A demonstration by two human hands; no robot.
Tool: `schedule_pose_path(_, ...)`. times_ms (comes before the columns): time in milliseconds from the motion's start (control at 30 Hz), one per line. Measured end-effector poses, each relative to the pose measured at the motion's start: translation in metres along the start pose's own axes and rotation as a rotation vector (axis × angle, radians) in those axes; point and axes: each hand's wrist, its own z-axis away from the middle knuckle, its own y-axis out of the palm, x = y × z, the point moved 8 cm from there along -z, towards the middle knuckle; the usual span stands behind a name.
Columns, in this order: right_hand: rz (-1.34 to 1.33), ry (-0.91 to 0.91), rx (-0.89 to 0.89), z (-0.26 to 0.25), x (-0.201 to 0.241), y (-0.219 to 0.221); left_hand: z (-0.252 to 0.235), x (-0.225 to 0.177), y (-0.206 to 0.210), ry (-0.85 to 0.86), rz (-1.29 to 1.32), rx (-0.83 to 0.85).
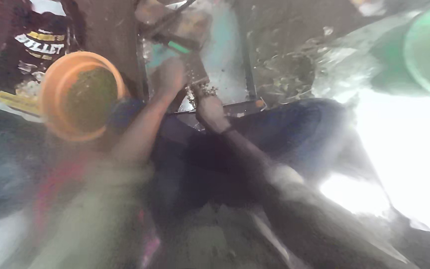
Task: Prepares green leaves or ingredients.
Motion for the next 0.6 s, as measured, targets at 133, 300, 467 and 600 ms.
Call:
schedule_pose_path(133,-0.019,0.109,0.243,-0.005,0.021,-0.034,-0.002,0.002,0.003,-0.026,0.004,0.004)
schedule_pose_path(300,0.000,-0.054,0.060,-0.066,0.043,-0.032,-0.009,0.007,0.009,0.049,-0.009,-0.059)
schedule_pose_path(467,-0.013,-0.019,0.079,-0.056,0.033,-0.019,-0.007,0.008,0.013,0.013,0.025,-0.018)
schedule_pose_path(600,-0.055,-0.031,-0.005,0.002,0.010,-0.005,-0.006,0.004,0.006,0.045,0.013,-0.030)
